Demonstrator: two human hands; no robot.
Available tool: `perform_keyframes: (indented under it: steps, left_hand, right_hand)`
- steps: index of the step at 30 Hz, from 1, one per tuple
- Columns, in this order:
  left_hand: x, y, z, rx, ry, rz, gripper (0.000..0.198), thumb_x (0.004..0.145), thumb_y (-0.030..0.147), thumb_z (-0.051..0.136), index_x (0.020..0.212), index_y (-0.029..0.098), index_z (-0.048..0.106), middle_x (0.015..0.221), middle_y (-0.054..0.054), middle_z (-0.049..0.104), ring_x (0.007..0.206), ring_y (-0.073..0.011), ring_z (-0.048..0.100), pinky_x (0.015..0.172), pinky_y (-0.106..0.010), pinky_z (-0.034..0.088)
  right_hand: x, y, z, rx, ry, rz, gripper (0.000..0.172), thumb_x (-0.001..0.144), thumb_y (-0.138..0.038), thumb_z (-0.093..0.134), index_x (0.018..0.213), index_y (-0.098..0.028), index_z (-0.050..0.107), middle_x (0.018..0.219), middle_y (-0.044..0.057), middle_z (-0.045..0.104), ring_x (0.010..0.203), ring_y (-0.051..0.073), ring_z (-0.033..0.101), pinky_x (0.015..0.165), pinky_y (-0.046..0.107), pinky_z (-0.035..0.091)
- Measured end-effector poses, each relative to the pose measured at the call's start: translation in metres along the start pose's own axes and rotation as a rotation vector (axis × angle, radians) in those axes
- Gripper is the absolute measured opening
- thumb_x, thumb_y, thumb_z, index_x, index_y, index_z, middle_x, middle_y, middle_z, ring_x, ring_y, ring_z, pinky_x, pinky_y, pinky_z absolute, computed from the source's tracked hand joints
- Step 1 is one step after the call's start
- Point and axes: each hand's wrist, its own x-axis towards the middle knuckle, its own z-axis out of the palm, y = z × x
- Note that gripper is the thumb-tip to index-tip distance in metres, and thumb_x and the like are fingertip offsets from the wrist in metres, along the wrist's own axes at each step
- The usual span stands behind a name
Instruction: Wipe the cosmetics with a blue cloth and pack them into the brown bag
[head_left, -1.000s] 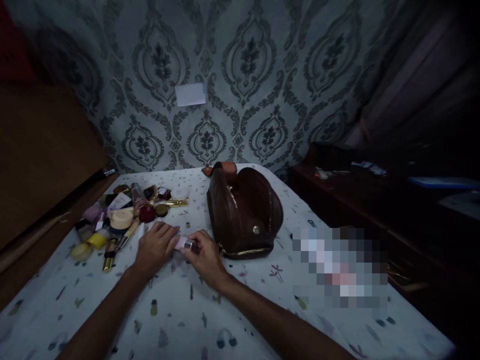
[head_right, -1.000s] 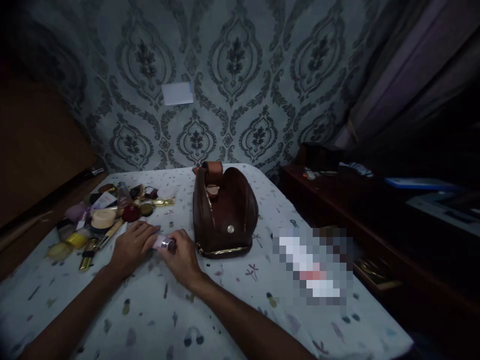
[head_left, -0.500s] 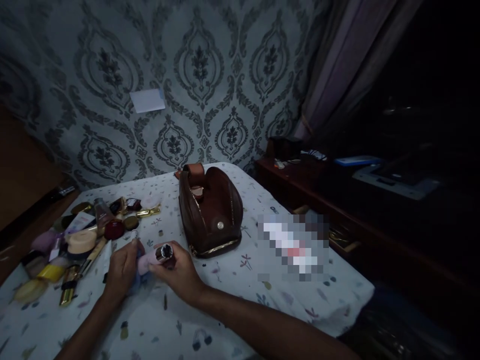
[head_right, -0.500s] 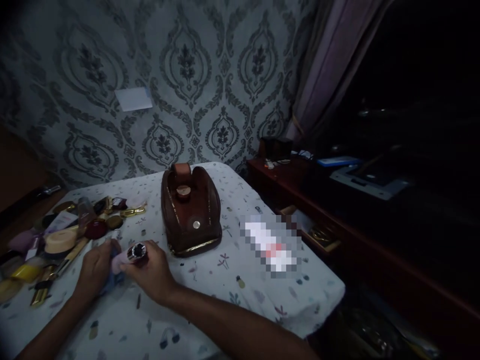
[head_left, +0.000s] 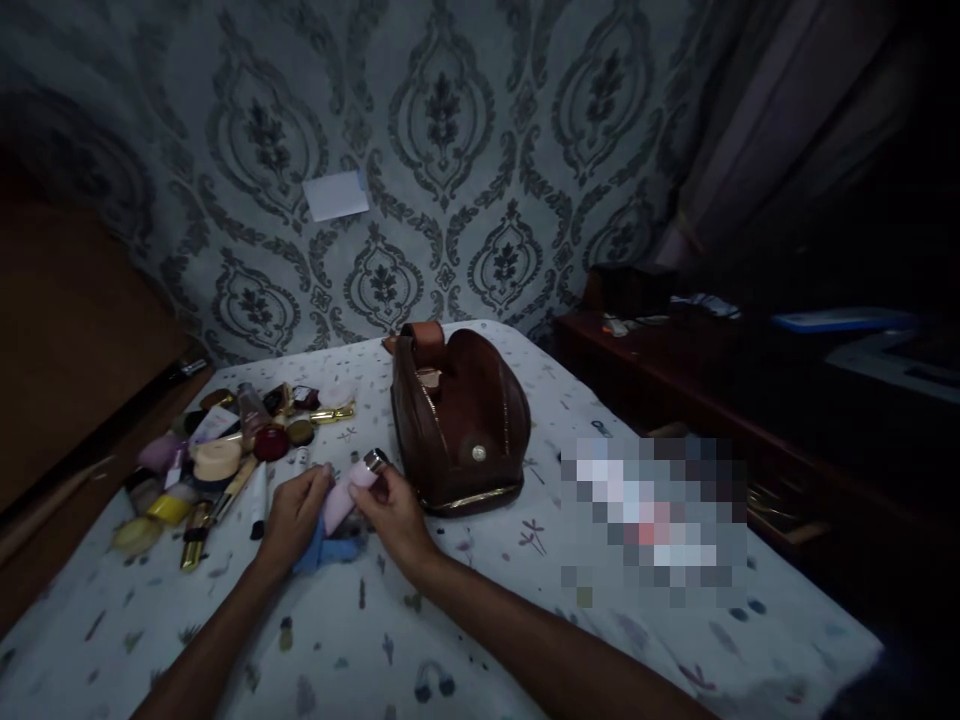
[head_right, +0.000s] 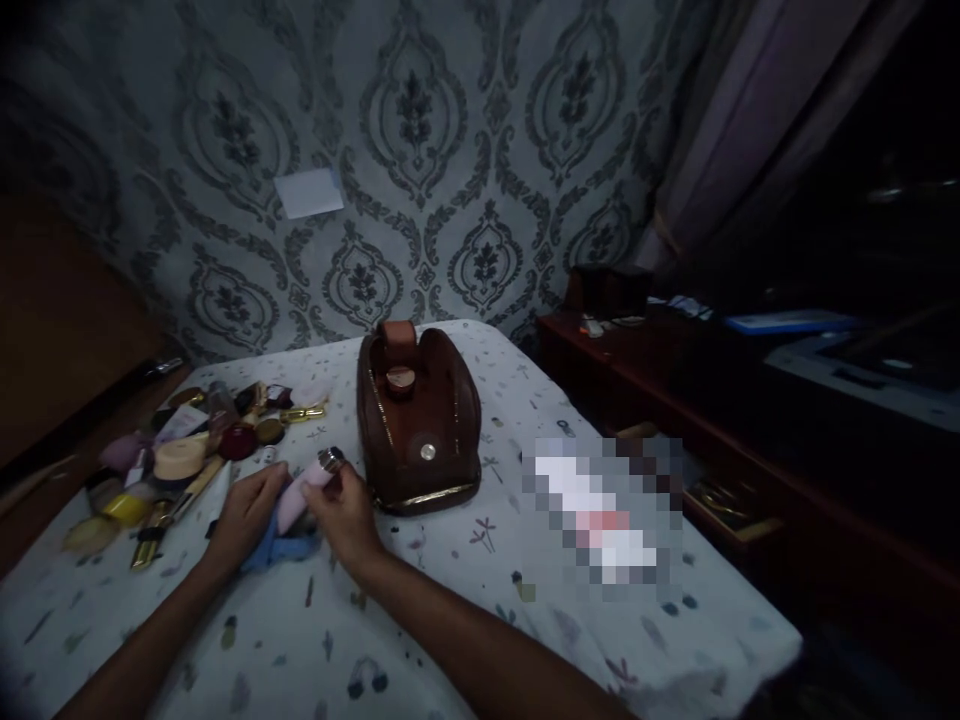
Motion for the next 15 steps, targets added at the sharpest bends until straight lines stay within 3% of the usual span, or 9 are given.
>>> perform_keyframes:
  steps: [7,15]
  left_hand:
    - [0.008,-0.001,-0.004,0.305,-0.053,0.031,0.043,0.091,0.049,0.036,0.065,0.02,0.053,0.056,0.002,0.049,0.058,-0.0152,0.048,0.06,-0.028,0.028]
    - [0.01,0.01,-0.004,0.202,-0.14,0.081,0.047,0.093,0.052,0.036,0.061,0.02,0.048,0.056,0.003,0.049,0.056,-0.0132,0.045,0.058,-0.027,0.031]
  right_hand:
    - [0.017,0.023,-0.001,-0.024,0.015,0.07,0.035,0.067,-0.034,0.072,0.096,-0.019,0.059,0.08,-0.001,0.061,0.066,0.013,0.058,0.062,0.026,0.049]
    - [0.012,0.019,-0.003,-0.003,-0.027,0.041,0.034,0.074,-0.036,0.069,0.101,-0.021,0.055,0.08,-0.003,0.06,0.06,0.01,0.055,0.056,0.023,0.044]
